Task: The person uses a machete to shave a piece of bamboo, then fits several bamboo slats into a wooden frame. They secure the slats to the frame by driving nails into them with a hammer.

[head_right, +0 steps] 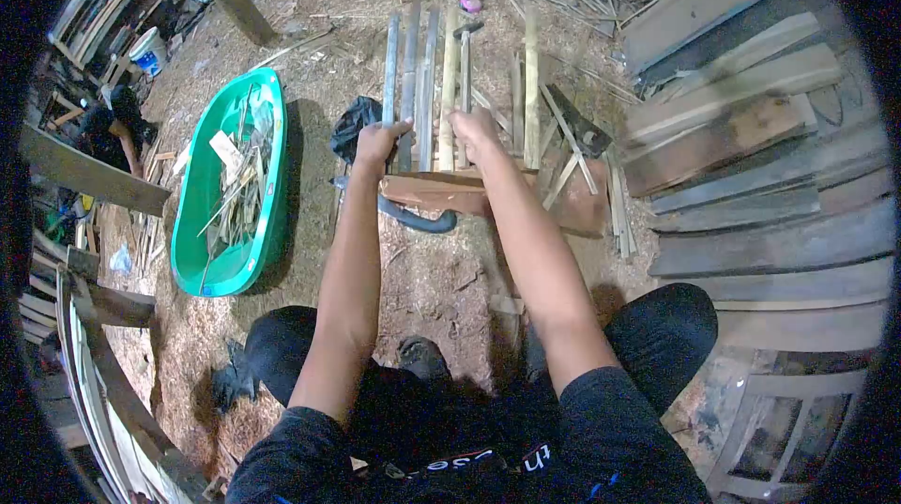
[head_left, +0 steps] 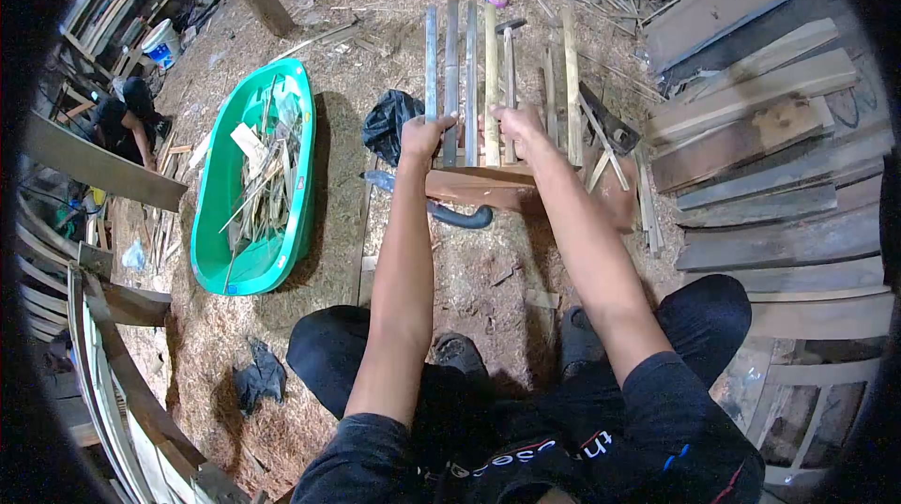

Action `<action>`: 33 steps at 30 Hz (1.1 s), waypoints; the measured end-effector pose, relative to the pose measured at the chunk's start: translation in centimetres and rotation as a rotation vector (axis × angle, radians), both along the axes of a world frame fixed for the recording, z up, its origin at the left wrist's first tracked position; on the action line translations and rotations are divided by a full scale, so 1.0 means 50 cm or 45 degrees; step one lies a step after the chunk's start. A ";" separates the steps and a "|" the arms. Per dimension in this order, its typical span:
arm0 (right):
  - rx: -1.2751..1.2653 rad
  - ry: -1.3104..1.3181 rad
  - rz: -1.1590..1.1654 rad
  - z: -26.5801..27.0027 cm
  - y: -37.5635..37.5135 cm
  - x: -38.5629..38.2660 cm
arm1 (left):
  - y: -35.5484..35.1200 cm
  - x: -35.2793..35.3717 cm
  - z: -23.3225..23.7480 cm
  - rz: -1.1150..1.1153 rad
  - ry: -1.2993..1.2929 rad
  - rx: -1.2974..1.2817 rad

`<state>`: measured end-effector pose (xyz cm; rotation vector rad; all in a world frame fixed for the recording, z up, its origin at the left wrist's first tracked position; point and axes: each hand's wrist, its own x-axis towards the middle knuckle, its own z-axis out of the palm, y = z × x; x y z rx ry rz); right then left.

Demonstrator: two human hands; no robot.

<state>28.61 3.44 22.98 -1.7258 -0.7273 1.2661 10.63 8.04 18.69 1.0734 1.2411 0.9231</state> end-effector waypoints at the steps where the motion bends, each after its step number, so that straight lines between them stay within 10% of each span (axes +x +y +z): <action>1: -0.015 -0.125 -0.041 -0.039 0.014 0.001 | -0.010 -0.002 -0.001 0.014 -0.029 0.017; 33: 0.332 0.459 0.020 -0.028 -0.113 -0.021 | -0.086 -0.063 -0.011 -0.314 -0.260 -0.166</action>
